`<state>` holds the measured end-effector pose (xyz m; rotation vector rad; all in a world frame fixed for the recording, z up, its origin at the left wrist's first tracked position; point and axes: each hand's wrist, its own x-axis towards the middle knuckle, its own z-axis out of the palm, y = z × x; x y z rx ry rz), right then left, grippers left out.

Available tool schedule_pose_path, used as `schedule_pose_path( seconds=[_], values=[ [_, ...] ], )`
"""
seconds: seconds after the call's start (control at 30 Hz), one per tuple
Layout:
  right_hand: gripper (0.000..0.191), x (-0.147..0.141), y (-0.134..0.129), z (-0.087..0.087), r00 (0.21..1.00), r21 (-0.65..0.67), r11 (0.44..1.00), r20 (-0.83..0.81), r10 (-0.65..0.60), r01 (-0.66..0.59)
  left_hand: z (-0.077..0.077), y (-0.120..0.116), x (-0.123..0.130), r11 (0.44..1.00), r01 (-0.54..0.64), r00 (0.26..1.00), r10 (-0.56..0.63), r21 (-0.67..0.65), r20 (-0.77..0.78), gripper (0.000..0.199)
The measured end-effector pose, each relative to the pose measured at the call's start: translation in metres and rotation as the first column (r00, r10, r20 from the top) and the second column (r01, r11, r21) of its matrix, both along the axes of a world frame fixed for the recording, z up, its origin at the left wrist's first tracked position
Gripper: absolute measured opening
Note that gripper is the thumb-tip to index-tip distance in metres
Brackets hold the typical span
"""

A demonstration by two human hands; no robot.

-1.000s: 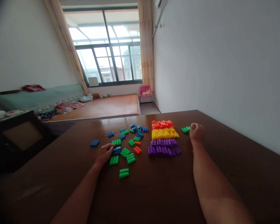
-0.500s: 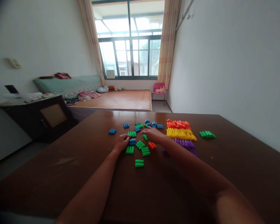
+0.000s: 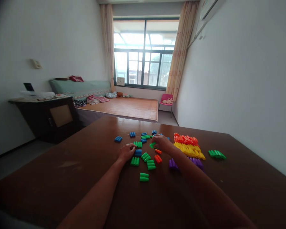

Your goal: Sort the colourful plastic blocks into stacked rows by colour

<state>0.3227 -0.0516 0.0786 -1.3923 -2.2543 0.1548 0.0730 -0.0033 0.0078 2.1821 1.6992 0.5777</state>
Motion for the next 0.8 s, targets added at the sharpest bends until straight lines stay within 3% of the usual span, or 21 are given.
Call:
schedule_pose_path(
  seconds=[0.1, 0.17, 0.23, 0.3, 0.37, 0.4, 0.47, 0.53, 0.7, 0.8],
  values=[
    [0.021, 0.045, -0.026, 0.009, 0.945, 0.041, 0.975, -0.255, -0.202, 0.22, 0.0, 0.0, 0.0, 1.0, 0.007, 1.0, -0.007, 0.002, -0.001, 0.03],
    [0.033, 0.088, -0.045, 0.004, 0.818, 0.036, 0.892, -0.418, -0.396, 0.45, 0.0, 0.0, 0.001, 1.0, 0.009, 1.0, -0.009, 0.01, 0.004, 0.03],
    [0.043, 0.137, -0.067, -0.012, 0.629, 0.018, 0.738, -0.536, -0.563, 0.675, -0.001, 0.001, 0.001, 1.0, 0.004, 1.0, -0.004, 0.01, 0.008, 0.03],
    [0.047, 0.184, -0.088, -0.039, 0.419, 0.014, 0.52, -0.612, -0.671, 0.854, -0.001, 0.002, 0.001, 1.0, -0.001, 1.0, 0.001, 0.005, 0.006, 0.03],
    [0.049, 0.222, -0.106, -0.068, 0.261, -0.022, 0.343, -0.601, -0.755, 0.939, 0.0, 0.001, 0.001, 1.0, -0.003, 1.0, 0.003, 0.001, -0.003, 0.03],
    [0.048, 0.237, -0.114, -0.082, 0.223, -0.029, 0.293, -0.579, -0.784, 0.956, 0.0, 0.001, 0.001, 1.0, -0.001, 1.0, 0.001, 0.002, -0.008, 0.03],
    [0.046, 0.259, -0.124, -0.102, 0.176, -0.054, 0.247, -0.555, -0.813, 0.967, 0.002, 0.0, 0.001, 1.0, -0.006, 1.0, 0.006, 0.001, -0.013, 0.031],
    [0.045, 0.27, -0.128, -0.113, 0.148, -0.096, 0.242, -0.561, -0.815, 0.965, 0.004, -0.001, 0.001, 1.0, -0.013, 1.0, 0.013, -0.003, -0.015, 0.031],
    [0.038, 0.28, -0.13, -0.118, 0.187, -0.157, 0.294, -0.482, -0.856, 0.943, 0.007, -0.002, 0.002, 1.0, -0.006, 1.0, 0.006, -0.008, -0.025, 0.031],
    [0.032, 0.284, -0.132, -0.12, 0.205, -0.151, 0.28, -0.38, -0.902, 0.948, 0.006, 0.0, 0.002, 1.0, -0.005, 0.999, 0.004, -0.003, -0.032, 0.031]
  ],
)
